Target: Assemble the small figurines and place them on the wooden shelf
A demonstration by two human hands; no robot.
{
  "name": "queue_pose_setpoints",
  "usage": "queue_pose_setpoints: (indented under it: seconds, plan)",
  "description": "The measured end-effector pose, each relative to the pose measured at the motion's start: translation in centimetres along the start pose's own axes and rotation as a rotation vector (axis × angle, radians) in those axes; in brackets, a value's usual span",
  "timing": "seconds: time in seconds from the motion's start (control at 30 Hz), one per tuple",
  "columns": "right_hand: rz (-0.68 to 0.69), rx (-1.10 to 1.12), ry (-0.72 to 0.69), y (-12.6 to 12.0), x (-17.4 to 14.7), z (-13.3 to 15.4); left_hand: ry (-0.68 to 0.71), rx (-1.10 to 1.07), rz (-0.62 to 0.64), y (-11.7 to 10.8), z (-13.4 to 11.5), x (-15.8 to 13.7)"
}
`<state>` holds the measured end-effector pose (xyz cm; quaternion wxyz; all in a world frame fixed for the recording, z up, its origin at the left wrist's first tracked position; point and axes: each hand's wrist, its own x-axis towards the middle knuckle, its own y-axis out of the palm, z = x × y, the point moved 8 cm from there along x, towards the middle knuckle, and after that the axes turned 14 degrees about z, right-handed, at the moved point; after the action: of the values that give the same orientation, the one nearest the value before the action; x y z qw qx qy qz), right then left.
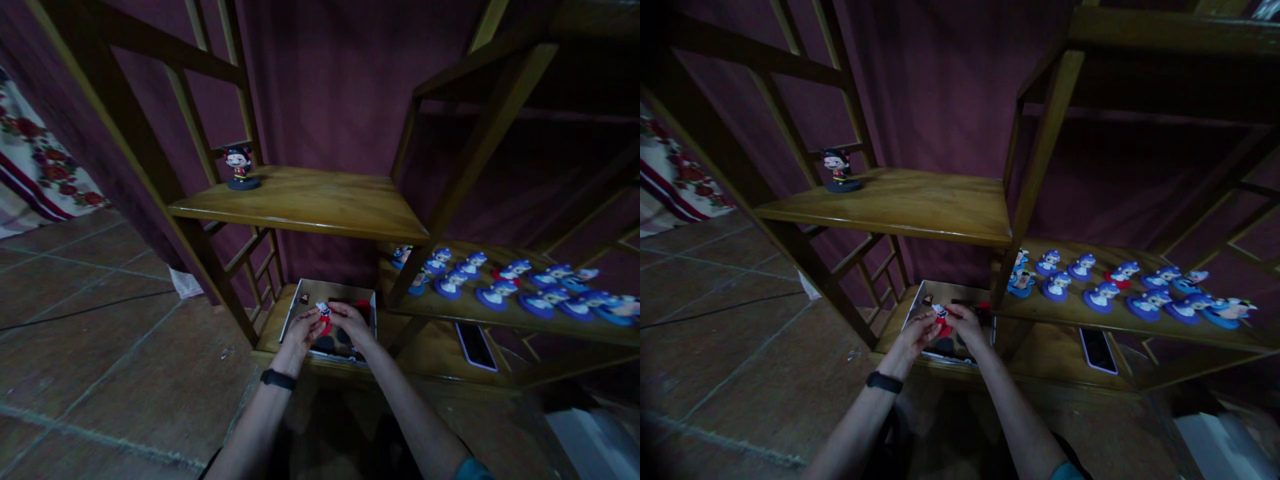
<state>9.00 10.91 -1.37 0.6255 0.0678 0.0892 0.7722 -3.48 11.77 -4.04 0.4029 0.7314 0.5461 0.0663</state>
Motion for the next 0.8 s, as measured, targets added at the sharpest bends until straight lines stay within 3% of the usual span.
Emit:
queue_pose_setpoints:
  seconds: [0.23,0.43,0.8]
  plan:
    - [0.008,0.167,0.050,0.3,0.2,-0.7,-0.026,0.025,0.068,-0.2,-0.2,0.6]
    - [0.131,0.190,0.048,1.5,0.1,0.0,-0.015,0.073,0.105,0.1,-0.5,0.5]
    - [-0.065,0.077,0.017,-0.4,0.1,-0.1,0.016,0.081,0.147,1.1,-1.2,-0.3]
